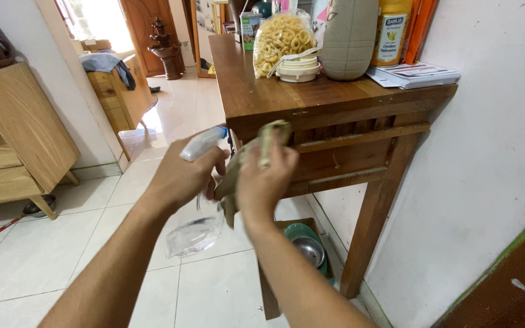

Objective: The person cleans a wooden table by spraying it with a spray bottle and wiping down its surfaces and legs with a cloth.

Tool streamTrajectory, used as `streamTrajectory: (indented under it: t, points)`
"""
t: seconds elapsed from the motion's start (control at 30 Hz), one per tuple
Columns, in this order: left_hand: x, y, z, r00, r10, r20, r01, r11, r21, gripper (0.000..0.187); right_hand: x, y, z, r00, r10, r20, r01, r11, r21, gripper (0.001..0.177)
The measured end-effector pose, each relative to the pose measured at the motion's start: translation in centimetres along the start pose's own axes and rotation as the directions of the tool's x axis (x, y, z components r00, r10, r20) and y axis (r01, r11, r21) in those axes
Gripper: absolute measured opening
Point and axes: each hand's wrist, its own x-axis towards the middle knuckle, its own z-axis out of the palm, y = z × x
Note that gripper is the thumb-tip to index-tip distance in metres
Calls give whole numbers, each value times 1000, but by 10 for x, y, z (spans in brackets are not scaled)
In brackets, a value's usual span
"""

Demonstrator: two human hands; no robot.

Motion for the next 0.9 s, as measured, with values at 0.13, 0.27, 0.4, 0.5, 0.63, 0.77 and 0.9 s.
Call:
streamTrajectory:
  t: [0.13, 0.27, 0.4, 0.5, 0.63, 0.77, 0.9]
  points:
    - [-11, -9, -3, 1000, 25, 15, -26, 998, 56, 23, -17, 12, 4, 891, -447, 78, 448, 894, 8, 47]
    - [-21, -16, -6, 999, -43, 32, 45, 998, -48, 27, -4, 14, -20, 951, -293, 99, 299, 953, -53, 32]
    - [-23, -21, -4, 1000, -16, -7, 15, 992, -128, 22, 5, 11, -3, 958, -284, -38, 281, 957, -71, 40]
    - [-24, -23, -5, 998, -11, -54, 4, 993, -121, 25, -9, 22, 5, 906, -403, 132, 421, 891, -173, 42]
    - [-25, -25, -2, 997, -12, -76, -1, 987, -162, 27, -4, 31, -11, 819, -478, 318, 529, 843, -95, 41]
    - [-24, -21, 6, 995, 25, -99, -41, 987, -158, 26, 12, 19, -28, 889, -457, -1, 453, 880, -143, 48]
    - [-25, -24, 6, 992, 31, -118, -53, 981, -187, 36, 7, 6, -3, 993, -100, -69, 98, 994, -38, 42]
